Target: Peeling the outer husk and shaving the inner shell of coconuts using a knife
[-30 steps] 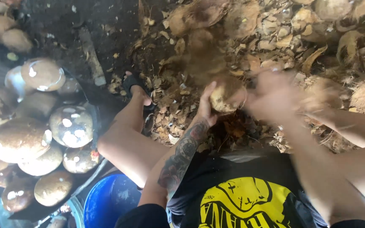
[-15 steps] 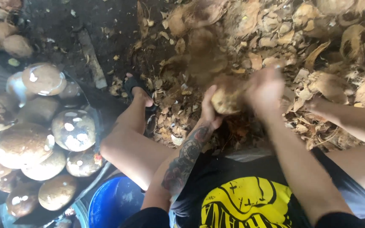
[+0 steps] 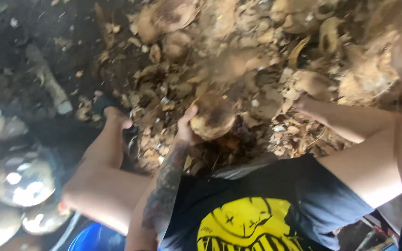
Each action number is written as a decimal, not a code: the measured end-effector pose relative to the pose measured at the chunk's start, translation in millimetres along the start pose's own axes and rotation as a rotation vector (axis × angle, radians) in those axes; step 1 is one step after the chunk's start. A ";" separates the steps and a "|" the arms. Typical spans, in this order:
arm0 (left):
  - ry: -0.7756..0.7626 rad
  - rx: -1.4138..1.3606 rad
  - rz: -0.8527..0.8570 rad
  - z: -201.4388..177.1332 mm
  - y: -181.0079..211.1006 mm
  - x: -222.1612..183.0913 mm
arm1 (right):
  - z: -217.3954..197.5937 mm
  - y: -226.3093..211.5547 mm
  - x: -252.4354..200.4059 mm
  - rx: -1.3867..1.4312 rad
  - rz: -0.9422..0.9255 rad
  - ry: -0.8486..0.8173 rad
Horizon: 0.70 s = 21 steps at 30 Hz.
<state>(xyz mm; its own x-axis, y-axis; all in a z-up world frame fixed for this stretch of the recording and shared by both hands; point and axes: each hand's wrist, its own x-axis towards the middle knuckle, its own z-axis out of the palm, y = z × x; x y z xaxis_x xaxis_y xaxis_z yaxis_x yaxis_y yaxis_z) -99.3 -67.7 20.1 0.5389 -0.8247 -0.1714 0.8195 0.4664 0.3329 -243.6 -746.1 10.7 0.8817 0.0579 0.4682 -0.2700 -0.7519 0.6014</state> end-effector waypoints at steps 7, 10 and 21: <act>0.391 0.246 -0.048 -0.3 1.1 -2.8 | -109.5 -48.7 100.7 0.532 0.699 -1.069; 0.274 0.360 0.029 -1.4 6.6 -1.8 | -105.0 -61.1 111.5 0.716 1.012 -1.176; 0.405 0.405 -0.009 10.1 48.1 -9.1 | -239.8 -151.0 217.6 -0.151 0.083 -1.047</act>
<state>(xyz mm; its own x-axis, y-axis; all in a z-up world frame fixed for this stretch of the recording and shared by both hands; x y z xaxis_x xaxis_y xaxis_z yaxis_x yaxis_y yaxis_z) -66.8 -41.0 47.0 0.6294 -0.6022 -0.4911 0.7276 0.2347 0.6446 -103.9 -462.5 177.0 0.7330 -0.6379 -0.2362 -0.3264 -0.6345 0.7007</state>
